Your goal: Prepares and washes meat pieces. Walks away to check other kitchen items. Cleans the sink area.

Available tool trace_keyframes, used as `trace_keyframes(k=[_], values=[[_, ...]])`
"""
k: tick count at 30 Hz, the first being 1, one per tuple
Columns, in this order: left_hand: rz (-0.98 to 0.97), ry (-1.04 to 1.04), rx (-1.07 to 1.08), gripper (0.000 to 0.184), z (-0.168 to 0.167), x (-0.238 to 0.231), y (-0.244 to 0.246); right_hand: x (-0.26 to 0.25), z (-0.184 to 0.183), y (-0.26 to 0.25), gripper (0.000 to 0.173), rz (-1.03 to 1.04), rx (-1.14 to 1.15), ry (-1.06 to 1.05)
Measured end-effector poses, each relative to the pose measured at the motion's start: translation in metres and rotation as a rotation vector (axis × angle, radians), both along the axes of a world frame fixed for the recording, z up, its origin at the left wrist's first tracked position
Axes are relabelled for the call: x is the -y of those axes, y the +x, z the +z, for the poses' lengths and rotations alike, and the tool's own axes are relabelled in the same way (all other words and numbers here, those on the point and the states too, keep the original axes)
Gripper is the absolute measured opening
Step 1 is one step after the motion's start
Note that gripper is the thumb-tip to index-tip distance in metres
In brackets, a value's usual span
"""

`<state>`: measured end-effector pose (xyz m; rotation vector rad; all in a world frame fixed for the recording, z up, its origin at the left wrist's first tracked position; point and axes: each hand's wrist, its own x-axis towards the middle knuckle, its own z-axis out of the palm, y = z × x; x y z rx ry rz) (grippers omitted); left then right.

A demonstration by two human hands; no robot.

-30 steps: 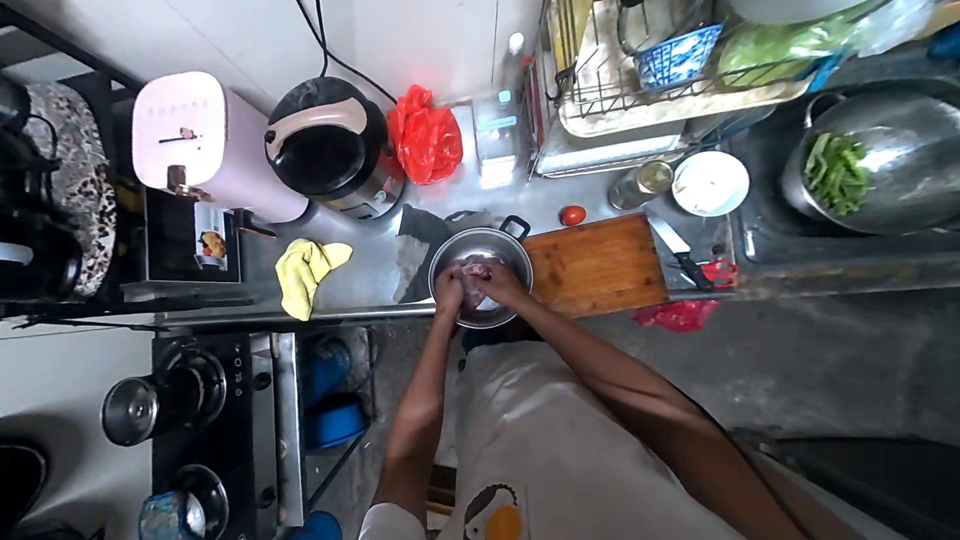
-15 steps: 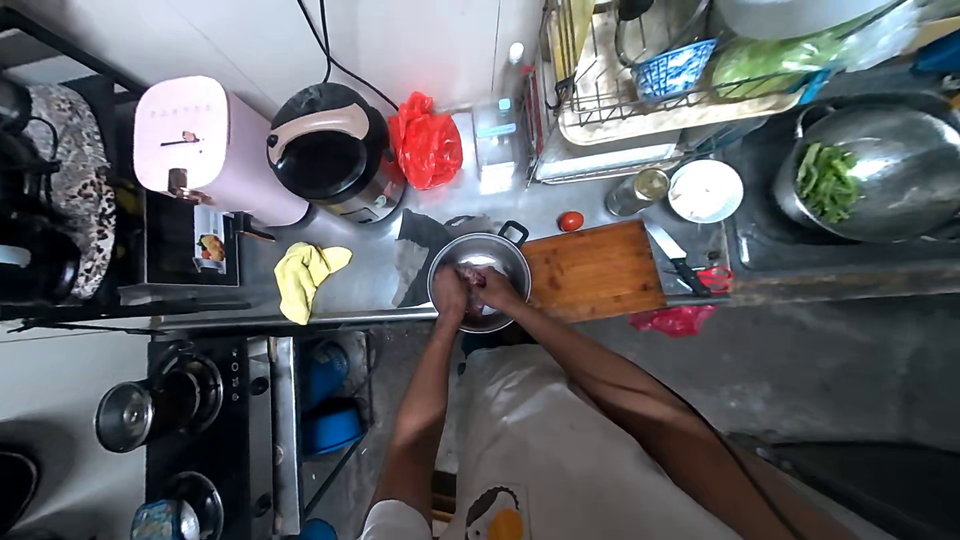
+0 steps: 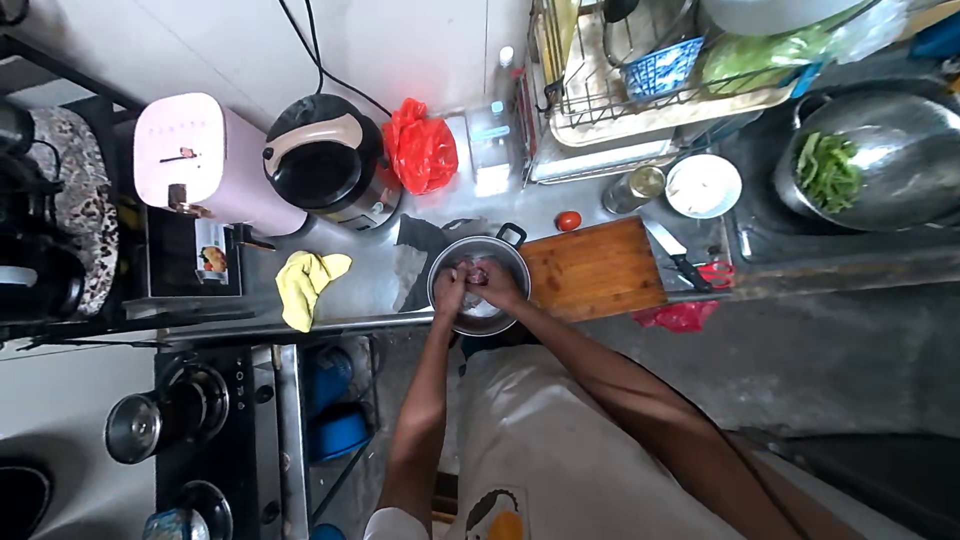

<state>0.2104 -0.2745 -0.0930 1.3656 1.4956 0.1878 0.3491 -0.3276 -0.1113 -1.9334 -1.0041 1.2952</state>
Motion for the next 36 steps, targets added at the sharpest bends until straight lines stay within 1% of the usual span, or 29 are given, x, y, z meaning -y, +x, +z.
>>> trace_keyframes(k=[2,4,6,9,13,16,18,20,22,24,25,27,29,31,33,34,36], values=[[-0.014,0.068,-0.014,0.050,-0.001,-0.002,0.000,0.001,-0.001,-0.003,0.069,-0.018,0.022,0.005],[-0.020,0.105,-0.029,0.046,0.002,-0.004,0.000,0.003,-0.003,-0.007,0.070,-0.042,0.031,0.007],[-0.020,0.113,-0.044,0.046,0.005,-0.005,0.000,0.006,-0.004,-0.009,0.069,-0.060,0.017,-0.006],[0.014,0.061,-0.048,0.046,0.009,-0.007,-0.005,0.009,-0.009,-0.006,0.056,-0.075,-0.016,-0.009],[0.051,0.031,0.012,0.053,0.007,-0.007,-0.008,0.008,-0.007,0.003,0.053,-0.015,-0.073,-0.038],[0.029,0.004,0.022,0.058,0.003,-0.009,-0.010,0.003,0.017,0.010,0.051,0.003,0.025,-0.122],[0.001,0.005,0.024,0.058,-0.002,-0.007,-0.012,0.003,0.037,0.017,0.048,0.037,0.042,-0.122],[-0.044,0.027,0.012,0.053,-0.001,-0.005,-0.012,0.010,0.053,0.029,0.044,0.055,-0.012,-0.045],[-0.119,0.076,-0.009,0.045,0.001,-0.004,-0.010,0.021,0.078,0.046,0.040,0.039,-0.032,0.033],[-0.234,0.162,-0.033,0.038,-0.005,-0.007,-0.009,0.034,0.094,0.066,0.037,-0.020,0.039,0.116],[-0.295,0.207,-0.048,0.037,-0.008,-0.008,-0.009,0.041,0.095,0.078,0.037,-0.059,0.096,0.150],[-0.382,0.277,-0.087,0.039,-0.014,-0.012,-0.007,0.055,0.084,0.104,0.037,-0.123,0.259,0.167],[-0.432,0.310,-0.121,0.042,-0.016,-0.015,-0.003,0.069,0.059,0.131,0.036,-0.155,0.418,0.126],[-0.477,0.311,-0.158,0.047,-0.016,-0.019,0.003,0.079,0.033,0.154,0.035,-0.159,0.488,0.048],[-0.549,0.298,-0.188,0.053,-0.019,-0.024,0.006,0.091,0.013,0.170,0.036,-0.130,0.477,-0.017],[-0.592,0.300,-0.201,0.051,-0.021,-0.027,0.007,0.095,0.007,0.177,0.041,-0.117,0.470,-0.043],[-0.659,0.316,-0.230,0.037,-0.025,-0.032,0.010,0.107,0.003,0.188,0.054,-0.146,0.486,-0.128]])
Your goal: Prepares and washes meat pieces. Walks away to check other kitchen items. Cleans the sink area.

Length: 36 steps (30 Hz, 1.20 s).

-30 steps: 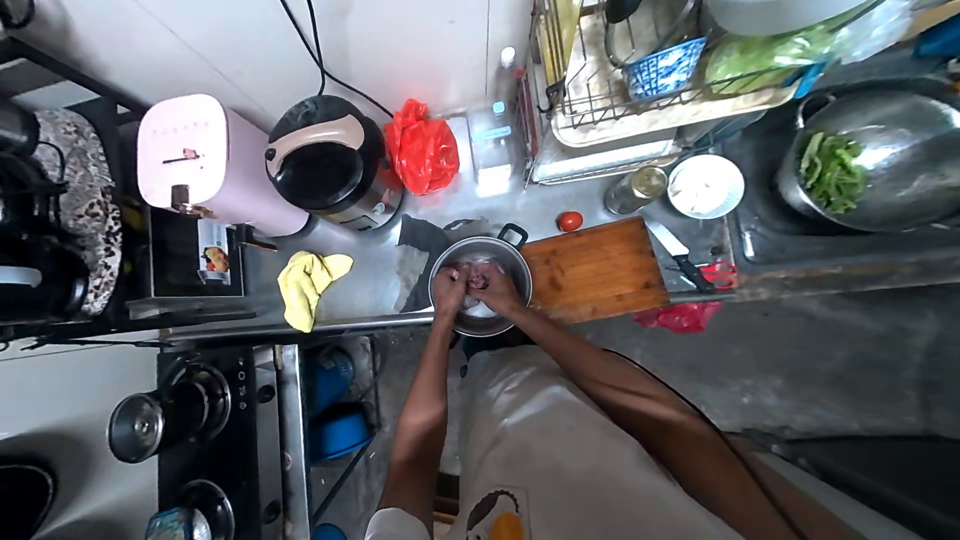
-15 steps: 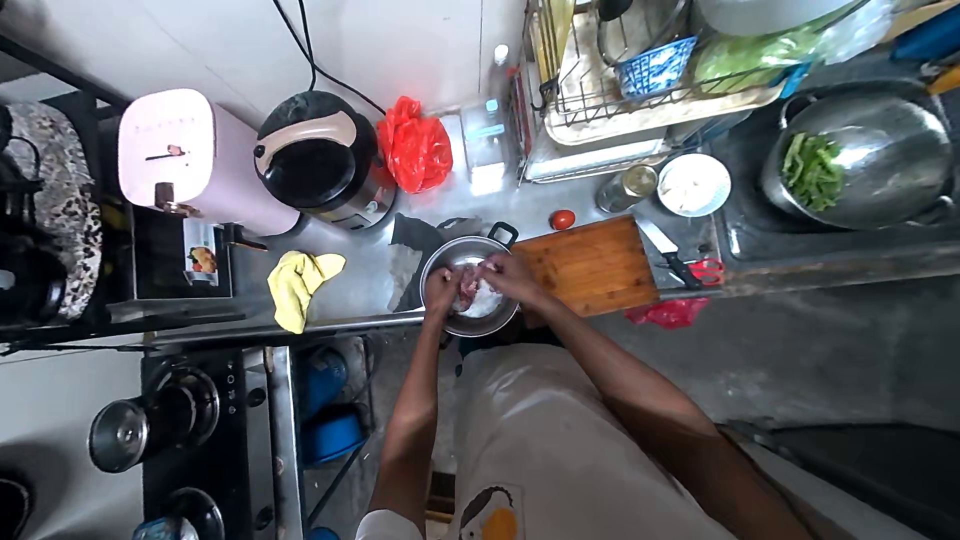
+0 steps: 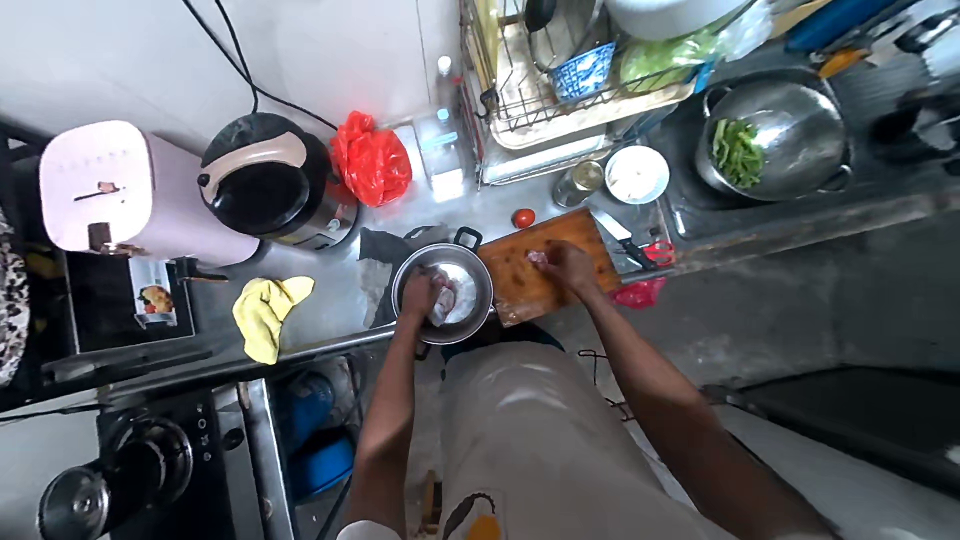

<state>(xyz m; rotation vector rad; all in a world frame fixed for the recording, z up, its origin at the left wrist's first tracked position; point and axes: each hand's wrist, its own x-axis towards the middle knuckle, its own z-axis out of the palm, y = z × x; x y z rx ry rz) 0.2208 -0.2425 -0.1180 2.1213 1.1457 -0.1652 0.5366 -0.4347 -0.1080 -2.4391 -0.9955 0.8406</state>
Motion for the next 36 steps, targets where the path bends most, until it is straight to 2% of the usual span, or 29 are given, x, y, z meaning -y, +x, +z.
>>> trace_keyframes(k=[3,7,11,15,18,22,26,29,33,36], values=[[-0.008,-0.011,-0.038,0.036,0.003,-0.005,0.002,0.013,0.011,0.008,0.042,-0.150,0.012,-0.032],[0.006,0.009,-0.080,0.041,0.004,-0.006,-0.001,0.011,0.041,-0.015,0.029,-0.206,-0.013,0.095],[0.074,-0.059,-0.063,0.046,0.021,0.001,-0.002,-0.019,0.069,-0.063,0.025,0.021,0.047,0.322],[0.191,-0.252,-0.091,0.077,0.012,0.007,-0.002,-0.057,0.066,-0.116,0.022,0.347,-0.135,0.397],[0.265,-0.385,-0.010,0.086,0.031,0.012,-0.005,-0.082,0.047,-0.148,0.020,0.484,-0.305,0.277],[0.307,-0.485,0.124,0.073,0.029,0.012,-0.013,-0.104,0.026,-0.172,0.022,0.607,-0.312,-0.005],[0.378,-0.564,0.300,0.065,0.012,0.016,-0.023,-0.112,-0.001,-0.185,0.027,0.534,-0.362,-0.033],[0.466,-0.439,0.259,0.067,0.006,0.030,-0.025,-0.111,-0.013,-0.183,0.026,0.478,-0.413,0.007],[0.459,-0.154,-0.117,0.073,0.030,0.060,-0.010,-0.116,-0.027,-0.175,0.030,0.485,-0.498,-0.037],[0.471,-0.065,-0.215,0.068,0.037,0.075,0.000,-0.117,-0.032,-0.176,0.038,0.489,-0.492,-0.080]])
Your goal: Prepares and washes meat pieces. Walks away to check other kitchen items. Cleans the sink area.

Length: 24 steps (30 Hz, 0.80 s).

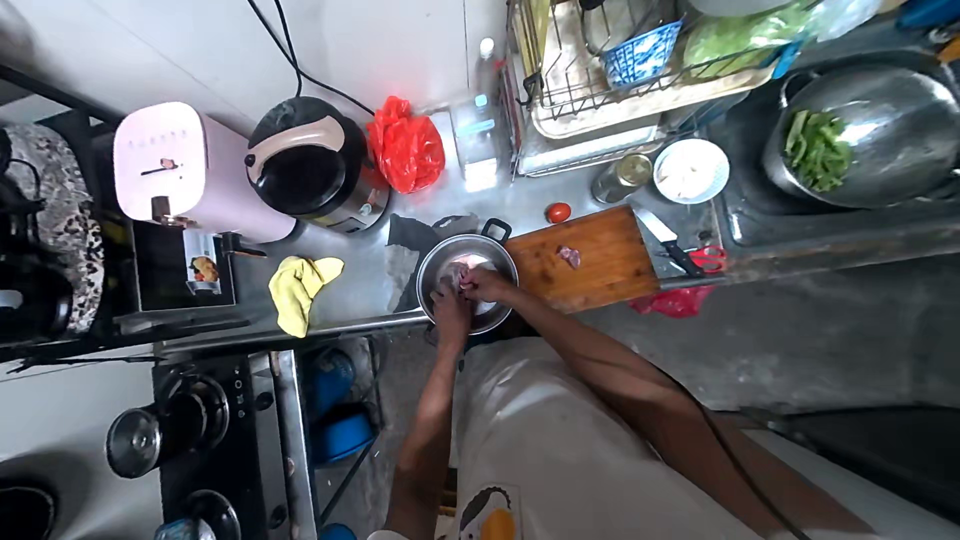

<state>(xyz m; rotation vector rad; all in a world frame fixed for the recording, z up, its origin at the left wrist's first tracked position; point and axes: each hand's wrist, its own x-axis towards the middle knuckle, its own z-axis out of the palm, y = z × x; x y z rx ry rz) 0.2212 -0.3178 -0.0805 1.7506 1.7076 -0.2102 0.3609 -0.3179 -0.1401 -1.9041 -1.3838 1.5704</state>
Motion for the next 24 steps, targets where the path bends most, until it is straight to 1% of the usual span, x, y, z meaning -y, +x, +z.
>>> trace_keyframes(k=[2,4,8,10,12,13,15,18,19,21,23,24], values=[[0.008,0.007,0.008,0.057,-0.003,0.005,-0.001,0.002,0.000,-0.003,0.042,-0.023,0.008,-0.024],[0.035,0.005,0.060,0.051,-0.005,0.006,-0.007,0.002,0.002,-0.004,0.042,-0.044,0.018,-0.048],[0.024,-0.046,0.113,0.040,0.010,-0.001,-0.012,-0.001,0.004,-0.004,0.039,-0.036,0.030,-0.056],[0.037,-0.074,0.139,0.035,0.018,-0.008,-0.013,-0.002,0.005,-0.002,0.037,-0.054,0.000,-0.061],[0.085,-0.073,0.173,0.028,0.022,-0.012,-0.017,0.001,-0.002,-0.002,0.038,-0.106,-0.066,-0.077],[0.111,-0.070,0.177,0.026,0.022,-0.015,-0.019,0.004,-0.013,-0.002,0.037,-0.130,-0.096,-0.071],[0.132,-0.057,0.168,0.023,0.020,-0.019,-0.022,0.006,-0.023,-0.002,0.035,-0.171,-0.156,-0.083],[0.120,-0.019,0.183,0.021,0.016,-0.020,-0.023,0.001,-0.002,-0.003,0.039,-0.182,-0.214,-0.125],[0.108,-0.014,0.190,0.022,0.014,-0.019,-0.023,0.003,-0.005,-0.003,0.042,-0.171,-0.242,-0.109],[0.090,0.007,0.186,0.021,0.008,-0.018,-0.023,0.007,-0.027,-0.004,0.048,-0.139,-0.269,-0.030],[0.093,0.031,0.175,0.021,0.005,-0.018,-0.023,0.005,-0.035,-0.007,0.054,-0.105,-0.201,0.055],[0.105,0.037,0.187,0.022,0.004,-0.019,-0.024,0.003,-0.029,-0.009,0.056,-0.094,-0.150,0.076]])
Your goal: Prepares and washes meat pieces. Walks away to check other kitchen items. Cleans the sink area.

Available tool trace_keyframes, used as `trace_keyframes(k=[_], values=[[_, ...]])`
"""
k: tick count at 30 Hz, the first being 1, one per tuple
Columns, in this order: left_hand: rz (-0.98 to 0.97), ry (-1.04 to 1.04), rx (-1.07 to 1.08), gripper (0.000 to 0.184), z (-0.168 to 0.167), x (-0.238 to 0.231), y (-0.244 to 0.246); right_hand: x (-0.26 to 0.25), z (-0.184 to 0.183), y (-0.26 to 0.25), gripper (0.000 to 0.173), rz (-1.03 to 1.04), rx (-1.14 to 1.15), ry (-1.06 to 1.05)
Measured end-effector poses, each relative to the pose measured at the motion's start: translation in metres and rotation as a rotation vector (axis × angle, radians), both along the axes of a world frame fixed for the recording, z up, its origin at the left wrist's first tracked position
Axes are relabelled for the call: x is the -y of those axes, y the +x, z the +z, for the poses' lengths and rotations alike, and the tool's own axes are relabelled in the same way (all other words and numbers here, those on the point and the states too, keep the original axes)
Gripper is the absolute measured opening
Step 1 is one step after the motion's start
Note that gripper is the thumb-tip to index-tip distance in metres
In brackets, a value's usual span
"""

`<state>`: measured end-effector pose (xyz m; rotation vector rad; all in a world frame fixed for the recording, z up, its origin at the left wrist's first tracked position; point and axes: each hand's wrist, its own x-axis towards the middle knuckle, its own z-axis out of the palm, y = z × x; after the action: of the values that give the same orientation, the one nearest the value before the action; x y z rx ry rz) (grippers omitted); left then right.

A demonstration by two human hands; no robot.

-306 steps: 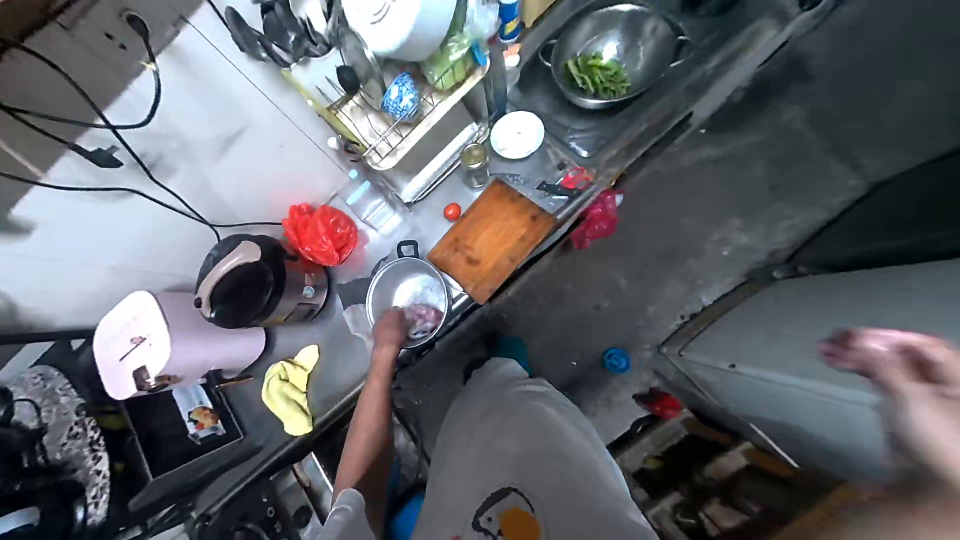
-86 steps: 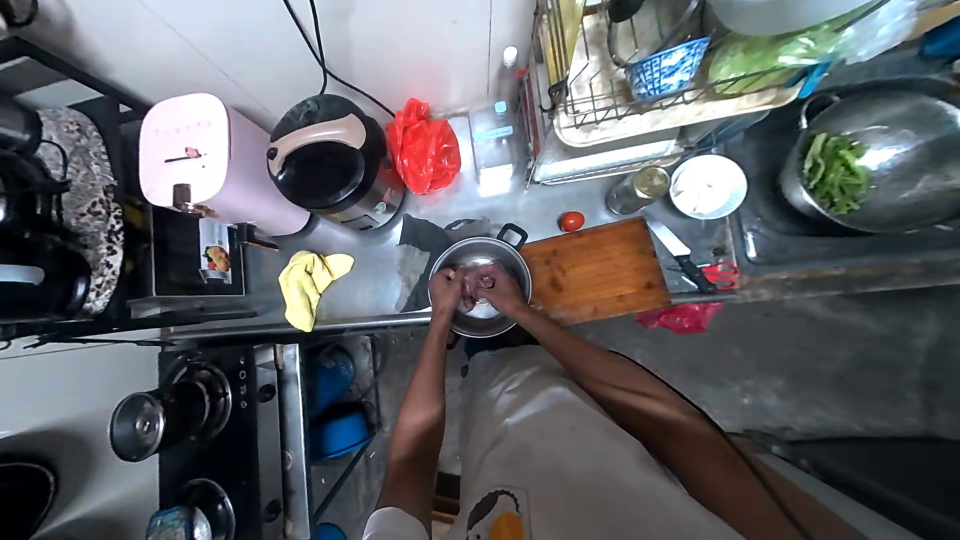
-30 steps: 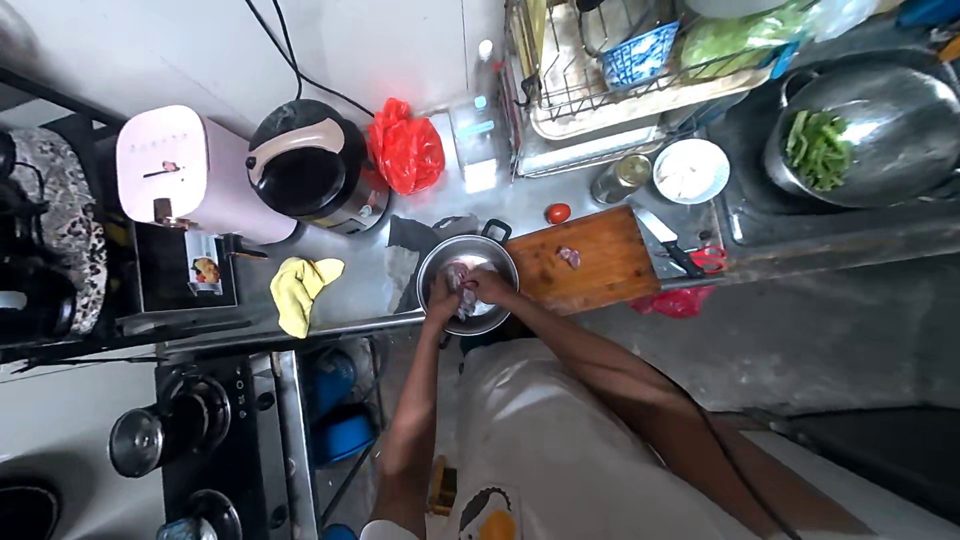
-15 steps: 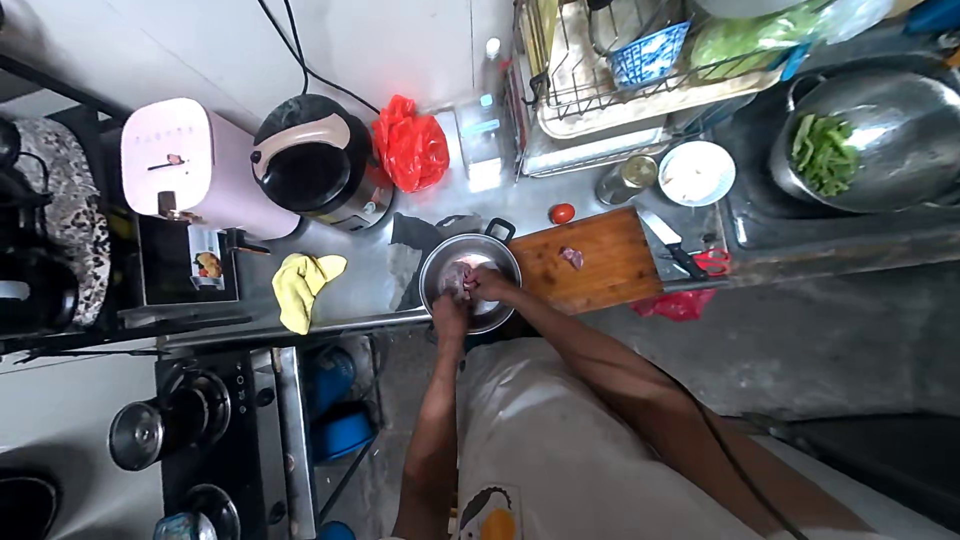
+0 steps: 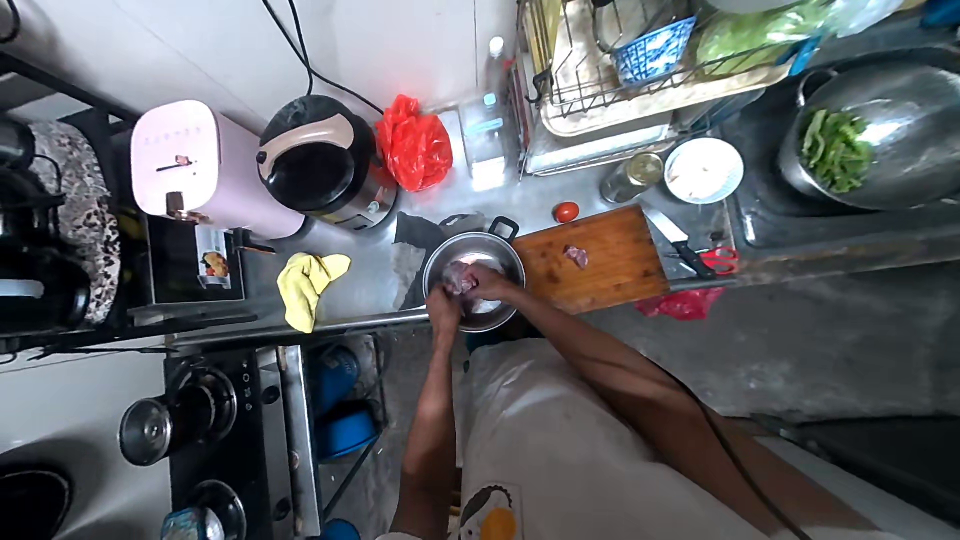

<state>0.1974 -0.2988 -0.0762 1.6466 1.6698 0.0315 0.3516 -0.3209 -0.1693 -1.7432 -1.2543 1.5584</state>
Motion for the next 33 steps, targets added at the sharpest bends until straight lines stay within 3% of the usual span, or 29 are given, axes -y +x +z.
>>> trace_keyframes(k=[3,8,13,18,24,30,33], values=[[0.044,-0.026,0.073,0.021,-0.001,-0.006,-0.005,-0.004,0.031,-0.006,0.054,-0.018,0.085,-0.008],[0.028,-0.042,0.157,0.021,-0.004,-0.015,-0.011,-0.003,0.020,-0.006,0.048,-0.053,0.084,-0.024],[-0.118,-0.044,0.098,0.049,-0.001,-0.015,-0.005,0.002,0.009,-0.001,0.039,-0.093,0.006,-0.070],[-0.232,-0.018,-0.053,0.025,0.004,-0.019,-0.005,-0.001,0.044,0.005,0.039,-0.138,0.057,-0.151],[-0.164,-0.035,-0.108,0.027,0.010,-0.023,-0.004,0.004,0.095,0.010,0.040,-0.098,0.277,-0.155],[-0.183,0.044,-0.124,0.025,-0.003,-0.022,-0.002,0.030,0.134,0.042,0.035,-0.120,0.053,-0.085],[-0.236,0.135,-0.111,0.036,-0.010,-0.018,-0.001,0.049,0.162,0.072,0.030,-0.163,-0.011,-0.024]])
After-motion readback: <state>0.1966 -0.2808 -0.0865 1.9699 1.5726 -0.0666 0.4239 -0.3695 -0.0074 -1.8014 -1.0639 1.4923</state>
